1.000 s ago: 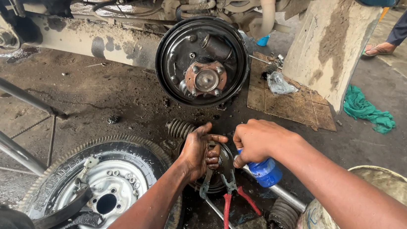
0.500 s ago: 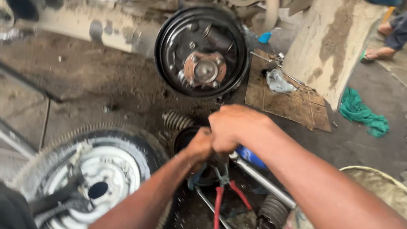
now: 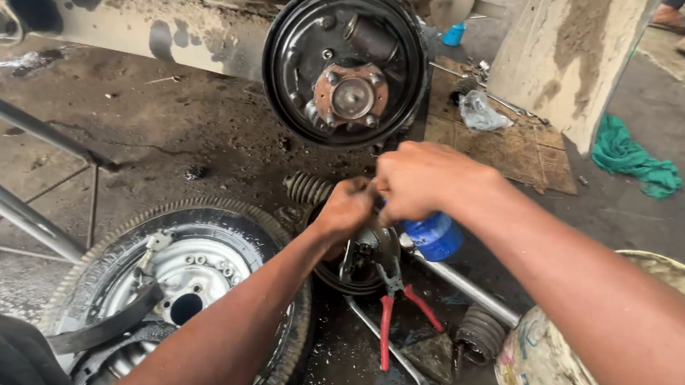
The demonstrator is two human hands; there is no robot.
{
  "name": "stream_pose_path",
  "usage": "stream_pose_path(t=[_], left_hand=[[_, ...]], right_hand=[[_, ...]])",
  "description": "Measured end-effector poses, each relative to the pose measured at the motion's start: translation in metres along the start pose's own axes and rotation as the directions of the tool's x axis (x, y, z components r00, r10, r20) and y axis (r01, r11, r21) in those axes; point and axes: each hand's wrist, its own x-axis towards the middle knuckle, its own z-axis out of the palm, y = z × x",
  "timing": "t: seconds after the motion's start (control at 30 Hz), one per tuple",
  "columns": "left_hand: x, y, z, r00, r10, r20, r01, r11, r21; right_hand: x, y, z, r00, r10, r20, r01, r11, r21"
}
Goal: The person cleans a brake drum by hand using a small brush and rinsing it with water from a bucket, then uses a pair of pliers to work on the internal components of the brake system.
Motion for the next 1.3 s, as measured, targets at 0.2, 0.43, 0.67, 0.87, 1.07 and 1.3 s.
stream_pose_path(t=[0.2,0.43,0.67,0.87,1.07,1.3], left_hand=[[-0.013,0.034,-0.005,0.922,0.375,-0.097,-0.307,0.861,0.407],[-0.033,0.064,-0.040,0.967,0.253,0.038,-0.242,0.855,0.459],[0.018,-0.006,-0.157,0.986,0.036,0.163,-0.148,0.640,0.754],[0.018,-0.055,-0.234,0.988,-0.114,-0.106,0.139,0.349,0.927],[-0.008,-0.065,-0.252,0.964,-0.025,-0.264,0.253,0.384,0.888],[-0.012,-0.030,-0.235,0.933,0.182,-0.309,0.163,0.553,0.817]], right_hand=[[-0.003,0.020,0.011,0.999,0.046,0.026,-0.047,0.999,0.021],[-0.002,0.015,0.022,0.996,0.068,0.050,-0.072,0.994,0.079],[0.012,0.001,0.031,0.993,0.071,0.098,-0.078,0.995,0.067],[0.021,-0.012,0.037,0.987,0.057,0.151,-0.072,0.993,0.093],[0.022,-0.005,0.054,0.978,0.050,0.200,-0.068,0.994,0.088],[0.015,0.019,0.059,0.972,0.116,0.206,-0.139,0.985,0.102]])
